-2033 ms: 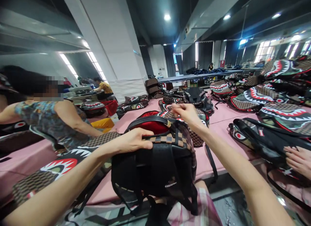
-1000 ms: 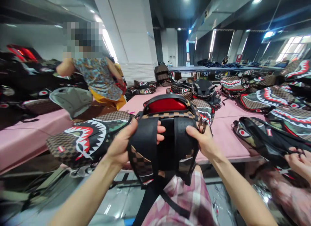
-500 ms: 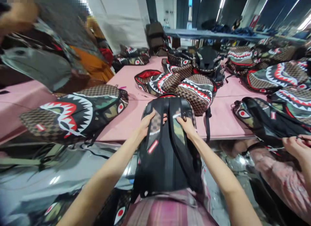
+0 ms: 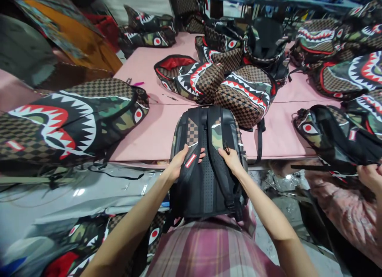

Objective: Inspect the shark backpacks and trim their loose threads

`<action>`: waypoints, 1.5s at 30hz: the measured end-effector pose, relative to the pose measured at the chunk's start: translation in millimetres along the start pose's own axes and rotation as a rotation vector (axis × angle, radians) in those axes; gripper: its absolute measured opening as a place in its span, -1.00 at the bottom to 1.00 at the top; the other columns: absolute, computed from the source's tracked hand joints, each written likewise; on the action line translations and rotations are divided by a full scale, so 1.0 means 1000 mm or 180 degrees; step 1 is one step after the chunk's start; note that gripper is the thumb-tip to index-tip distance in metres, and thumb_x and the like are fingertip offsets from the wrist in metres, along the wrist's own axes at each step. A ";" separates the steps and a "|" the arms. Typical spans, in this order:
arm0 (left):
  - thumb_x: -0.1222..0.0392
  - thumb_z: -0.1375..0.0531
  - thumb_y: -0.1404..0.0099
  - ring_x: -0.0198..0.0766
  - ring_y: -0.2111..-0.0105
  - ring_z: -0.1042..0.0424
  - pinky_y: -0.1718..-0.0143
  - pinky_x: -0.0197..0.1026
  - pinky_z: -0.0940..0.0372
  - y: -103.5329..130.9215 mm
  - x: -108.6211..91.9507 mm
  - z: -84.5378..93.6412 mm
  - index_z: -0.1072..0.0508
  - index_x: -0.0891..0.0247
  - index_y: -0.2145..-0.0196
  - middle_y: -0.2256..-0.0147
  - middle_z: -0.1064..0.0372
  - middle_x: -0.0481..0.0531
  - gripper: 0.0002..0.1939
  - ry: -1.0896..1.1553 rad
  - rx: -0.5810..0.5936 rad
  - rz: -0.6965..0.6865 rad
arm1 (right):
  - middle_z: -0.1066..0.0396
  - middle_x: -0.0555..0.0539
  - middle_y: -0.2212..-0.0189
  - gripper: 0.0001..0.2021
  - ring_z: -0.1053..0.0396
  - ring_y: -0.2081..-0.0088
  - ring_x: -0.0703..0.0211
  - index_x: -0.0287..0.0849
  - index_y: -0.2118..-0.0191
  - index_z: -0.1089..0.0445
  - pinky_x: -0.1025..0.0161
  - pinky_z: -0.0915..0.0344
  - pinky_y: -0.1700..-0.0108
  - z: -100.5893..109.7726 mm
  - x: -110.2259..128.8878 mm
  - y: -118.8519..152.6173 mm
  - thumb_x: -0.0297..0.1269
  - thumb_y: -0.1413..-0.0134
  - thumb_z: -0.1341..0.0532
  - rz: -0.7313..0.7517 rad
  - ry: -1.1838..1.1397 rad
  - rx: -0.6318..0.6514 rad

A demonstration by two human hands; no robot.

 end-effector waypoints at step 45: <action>0.20 -0.15 -0.02 -0.29 0.57 -0.43 0.60 -0.34 -0.27 0.005 0.054 -0.035 -0.39 0.33 0.53 0.59 -0.36 0.00 -0.87 -0.2329 -0.0540 -0.0483 | -0.06 0.10 0.63 -0.60 0.01 0.54 0.33 -0.17 0.60 -0.13 0.32 0.04 0.47 0.002 0.005 0.005 0.08 0.13 -0.17 0.0149 -0.0206 -0.0085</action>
Point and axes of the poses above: each hand's wrist, its own y-axis away from the middle knuckle, its own z-axis out of the back of the hand, x = y × z, the point moved 4 cm from there along -y, towards the middle knuckle
